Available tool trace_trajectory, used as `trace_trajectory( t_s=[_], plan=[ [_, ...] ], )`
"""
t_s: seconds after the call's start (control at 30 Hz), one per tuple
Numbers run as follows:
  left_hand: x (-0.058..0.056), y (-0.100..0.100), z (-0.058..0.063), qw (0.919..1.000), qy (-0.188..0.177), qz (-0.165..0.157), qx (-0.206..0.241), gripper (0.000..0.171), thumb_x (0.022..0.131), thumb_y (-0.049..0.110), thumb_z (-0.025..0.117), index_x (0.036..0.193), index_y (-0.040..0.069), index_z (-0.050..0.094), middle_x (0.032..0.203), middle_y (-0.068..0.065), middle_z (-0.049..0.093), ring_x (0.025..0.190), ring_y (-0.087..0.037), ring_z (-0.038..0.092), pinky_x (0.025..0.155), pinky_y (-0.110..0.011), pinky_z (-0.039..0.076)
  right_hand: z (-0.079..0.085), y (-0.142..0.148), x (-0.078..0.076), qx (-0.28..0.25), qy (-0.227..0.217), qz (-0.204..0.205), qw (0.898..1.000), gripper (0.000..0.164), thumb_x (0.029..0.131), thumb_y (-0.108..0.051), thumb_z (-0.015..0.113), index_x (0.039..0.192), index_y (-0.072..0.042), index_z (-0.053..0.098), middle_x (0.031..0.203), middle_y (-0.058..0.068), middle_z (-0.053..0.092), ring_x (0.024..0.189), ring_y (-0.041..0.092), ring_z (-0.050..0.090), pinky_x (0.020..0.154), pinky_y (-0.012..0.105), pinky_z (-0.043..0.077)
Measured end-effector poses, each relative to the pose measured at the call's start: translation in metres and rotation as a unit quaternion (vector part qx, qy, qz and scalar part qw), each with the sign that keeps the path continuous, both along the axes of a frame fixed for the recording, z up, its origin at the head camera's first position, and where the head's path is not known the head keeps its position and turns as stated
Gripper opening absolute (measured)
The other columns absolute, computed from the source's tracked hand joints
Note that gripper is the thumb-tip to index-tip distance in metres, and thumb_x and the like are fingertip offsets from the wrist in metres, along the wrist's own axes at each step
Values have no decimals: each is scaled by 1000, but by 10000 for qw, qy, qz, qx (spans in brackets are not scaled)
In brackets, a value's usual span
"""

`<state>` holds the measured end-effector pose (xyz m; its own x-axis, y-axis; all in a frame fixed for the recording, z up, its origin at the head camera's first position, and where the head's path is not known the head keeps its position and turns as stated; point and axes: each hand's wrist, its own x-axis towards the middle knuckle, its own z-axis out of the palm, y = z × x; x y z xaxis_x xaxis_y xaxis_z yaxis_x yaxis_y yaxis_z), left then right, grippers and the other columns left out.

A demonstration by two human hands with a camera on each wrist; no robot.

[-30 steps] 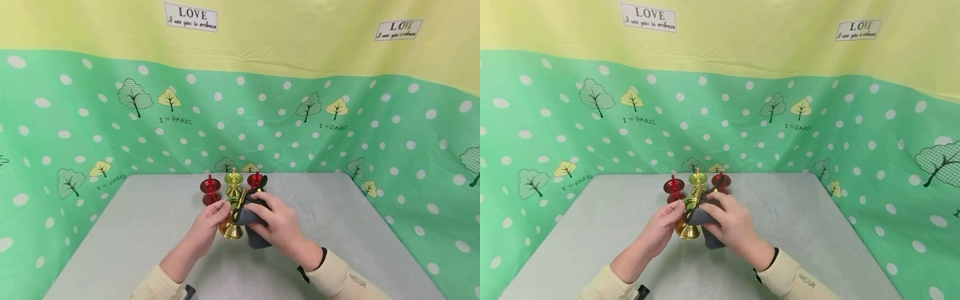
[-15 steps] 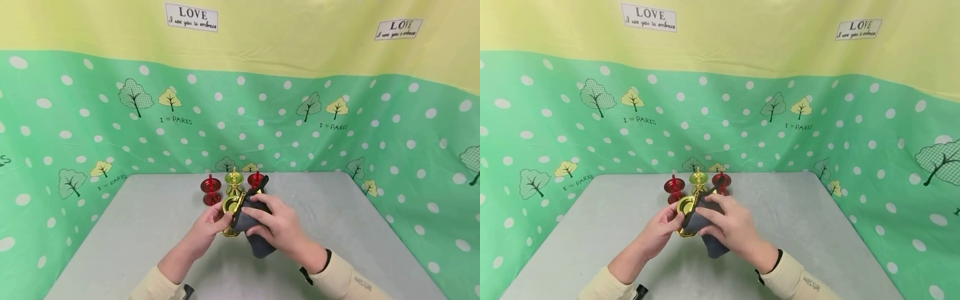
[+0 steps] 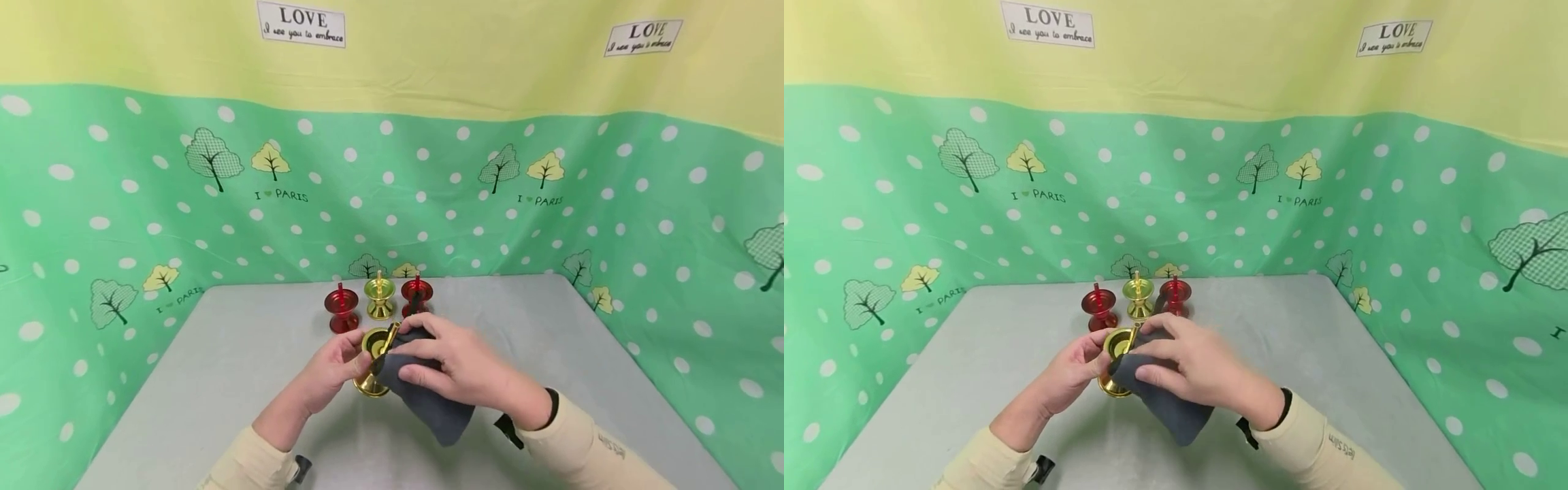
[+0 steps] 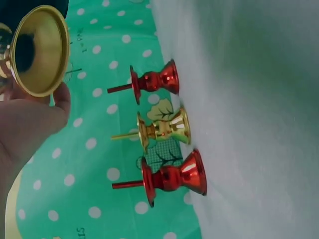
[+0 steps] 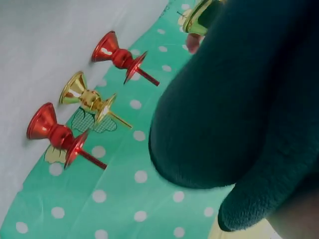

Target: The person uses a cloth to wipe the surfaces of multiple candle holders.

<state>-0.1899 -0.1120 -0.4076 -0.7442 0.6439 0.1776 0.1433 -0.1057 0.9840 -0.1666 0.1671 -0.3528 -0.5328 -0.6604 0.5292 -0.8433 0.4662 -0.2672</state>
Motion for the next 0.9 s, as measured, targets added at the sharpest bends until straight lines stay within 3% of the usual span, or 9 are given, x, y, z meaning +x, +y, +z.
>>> trace_trajectory(
  t_s=[0.1,0.2,0.3,0.37,0.5,0.57,0.67,0.8,0.9],
  plan=[
    [-1,-2,1,9993,185,-232,210,65,106,41,67,138,-14,53,113,6,75,104,-7,71,94,-27,59,2,3,-8,-125,-313,-77,9994,22,99,-26,78,121,-24,80,137,5,65,114,19,67,93,37,59],
    [1,-1,3,9988,223,-284,316,68,106,41,66,141,-16,51,115,7,76,105,-6,71,96,-26,59,1,9,-20,-307,-569,-572,9963,20,99,-19,78,118,-18,81,137,8,65,116,24,67,95,43,58],
    [3,3,4,9993,-95,53,357,71,106,43,66,143,-14,49,116,8,77,108,-5,71,100,-25,57,-7,12,-24,-652,-785,-1124,9884,20,101,-19,76,120,-14,81,137,8,66,117,27,68,95,47,58],
    [3,7,5,9965,-491,533,428,70,104,45,65,143,-11,48,114,8,77,109,-6,72,100,-24,56,-14,11,-23,-1062,-992,-1321,9805,21,102,-20,74,122,-14,80,138,7,67,119,28,67,97,48,57],
    [1,21,9,9725,-1241,1806,789,60,106,35,65,146,-6,45,119,-1,75,108,-8,72,94,-22,57,-30,-2,-12,-2101,-1207,-1407,9599,21,101,-14,75,121,-14,80,136,8,69,121,24,67,100,38,56],
    [1,32,13,9555,-1362,2470,863,56,107,27,66,147,-5,45,124,-10,74,105,-7,72,90,-20,58,-36,-15,-7,-2457,-1192,-1429,9513,23,99,-13,77,122,-13,78,134,8,70,120,23,68,100,36,57],
    [7,48,20,9342,-1376,3150,952,52,107,20,66,148,-6,47,137,-22,70,107,-8,72,89,-20,59,-43,-35,-3,-2692,-1158,-1568,9431,30,96,-15,81,125,-11,74,134,9,70,122,24,68,101,40,58],
    [13,61,24,9158,-1390,3555,1250,58,105,24,70,149,-4,44,149,-27,62,118,-14,71,93,-20,58,-51,-48,-1,-2604,-1090,-1636,9453,37,95,-19,82,131,-12,73,142,10,67,126,30,68,99,48,60],
    [14,64,25,9073,-1488,3652,1459,57,105,26,70,147,-3,46,148,-26,62,119,-14,70,95,-19,58,-54,-47,-2,-2411,-544,-1476,9577,38,94,-16,83,131,-13,75,142,13,66,122,32,71,94,48,63]
  ],
)
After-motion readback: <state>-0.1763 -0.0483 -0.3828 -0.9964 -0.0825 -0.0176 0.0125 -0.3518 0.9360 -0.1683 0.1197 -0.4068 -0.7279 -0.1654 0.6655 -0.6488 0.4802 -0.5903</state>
